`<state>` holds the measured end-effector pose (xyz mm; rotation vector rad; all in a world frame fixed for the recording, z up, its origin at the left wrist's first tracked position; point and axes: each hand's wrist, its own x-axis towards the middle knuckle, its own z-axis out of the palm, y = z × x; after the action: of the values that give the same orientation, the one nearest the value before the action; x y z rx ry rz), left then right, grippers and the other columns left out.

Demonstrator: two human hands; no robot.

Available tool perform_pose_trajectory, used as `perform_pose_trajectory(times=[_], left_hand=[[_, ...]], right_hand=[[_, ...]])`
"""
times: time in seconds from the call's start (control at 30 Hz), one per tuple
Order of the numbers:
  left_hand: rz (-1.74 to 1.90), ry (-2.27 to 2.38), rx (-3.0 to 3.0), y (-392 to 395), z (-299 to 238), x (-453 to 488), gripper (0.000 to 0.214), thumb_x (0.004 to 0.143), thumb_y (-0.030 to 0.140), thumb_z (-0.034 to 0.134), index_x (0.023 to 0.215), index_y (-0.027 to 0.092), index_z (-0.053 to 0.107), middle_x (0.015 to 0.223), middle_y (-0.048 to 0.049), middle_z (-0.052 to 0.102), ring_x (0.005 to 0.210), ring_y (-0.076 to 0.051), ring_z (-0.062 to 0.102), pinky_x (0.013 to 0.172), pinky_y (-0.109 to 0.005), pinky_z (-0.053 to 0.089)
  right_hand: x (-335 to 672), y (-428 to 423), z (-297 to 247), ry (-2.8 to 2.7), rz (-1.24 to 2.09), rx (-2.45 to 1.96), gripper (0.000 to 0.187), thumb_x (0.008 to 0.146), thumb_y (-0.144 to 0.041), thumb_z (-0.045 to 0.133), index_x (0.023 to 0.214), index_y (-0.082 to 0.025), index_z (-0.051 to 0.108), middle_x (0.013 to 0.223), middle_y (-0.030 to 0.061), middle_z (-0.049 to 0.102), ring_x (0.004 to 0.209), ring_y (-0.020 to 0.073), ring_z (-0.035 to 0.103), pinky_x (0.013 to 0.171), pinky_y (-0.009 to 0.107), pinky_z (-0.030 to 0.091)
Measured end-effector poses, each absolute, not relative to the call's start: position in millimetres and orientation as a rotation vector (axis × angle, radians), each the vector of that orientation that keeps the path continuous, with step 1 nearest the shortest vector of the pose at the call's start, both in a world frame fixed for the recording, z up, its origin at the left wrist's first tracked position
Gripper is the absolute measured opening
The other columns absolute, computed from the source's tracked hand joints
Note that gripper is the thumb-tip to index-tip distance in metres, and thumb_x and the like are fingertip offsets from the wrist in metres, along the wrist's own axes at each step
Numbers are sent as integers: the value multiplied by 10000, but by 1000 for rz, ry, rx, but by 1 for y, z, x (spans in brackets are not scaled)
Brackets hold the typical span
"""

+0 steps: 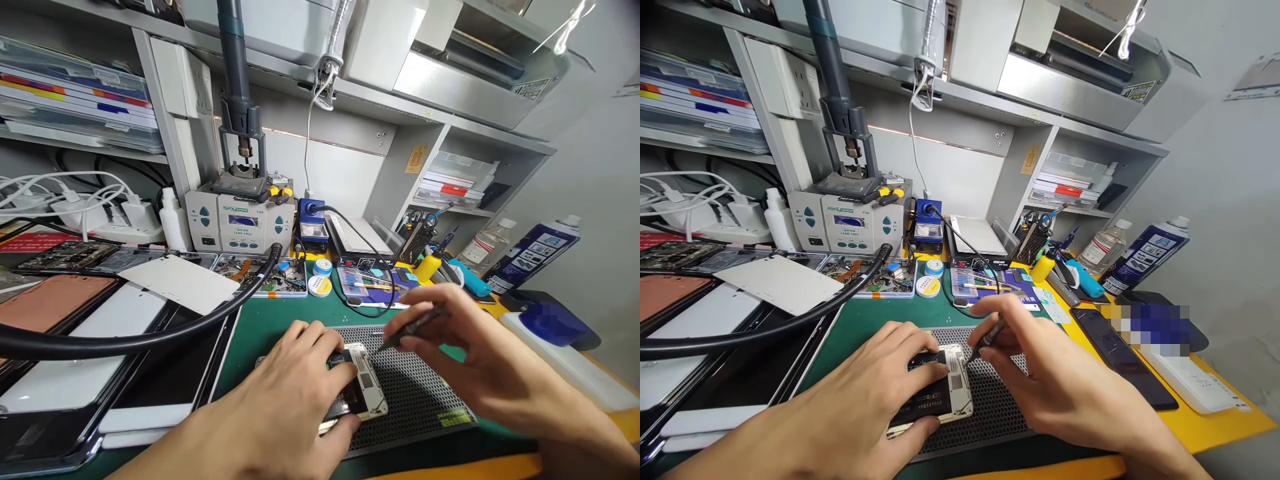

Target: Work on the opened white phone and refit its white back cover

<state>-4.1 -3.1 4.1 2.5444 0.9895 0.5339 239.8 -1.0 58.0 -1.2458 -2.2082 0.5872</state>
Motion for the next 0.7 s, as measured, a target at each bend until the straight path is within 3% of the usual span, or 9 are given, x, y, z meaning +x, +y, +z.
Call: perform_pose_trajectory(times=[0.1, 0.3, 0.7], left_hand=[[511, 977, 2556, -2, 6, -4, 220, 862, 335, 611, 1055, 245, 664, 1082, -74, 566, 1033, -284, 481, 949, -485, 417], [601, 973, 2521, -3, 2, -6, 296, 848, 346, 644, 1131, 258, 665, 1082, -64, 579, 1011, -269, 493, 937, -465, 423], [725, 983, 2568, 1, 0, -7, 208, 863, 327, 627, 1029, 212, 675, 1019, -58, 597, 962, -251, 520, 914, -447, 416]], right_hand=[[235, 13, 55, -2002, 685, -1160, 295, 951, -229, 609, 1185, -310, 448, 1054, 32, 705, 918, 208, 712, 804, 343, 613], [227, 42, 31, -1932, 677, -1153, 251, 950, -234, 600, 1126, -280, 428, 1054, 58, 683, 916, 228, 700, 782, 392, 591], [226, 44, 24, -1924, 744, -1124, 244, 954, -224, 598, 1120, -285, 431, 1035, 44, 683, 922, 216, 691, 819, 421, 586]])
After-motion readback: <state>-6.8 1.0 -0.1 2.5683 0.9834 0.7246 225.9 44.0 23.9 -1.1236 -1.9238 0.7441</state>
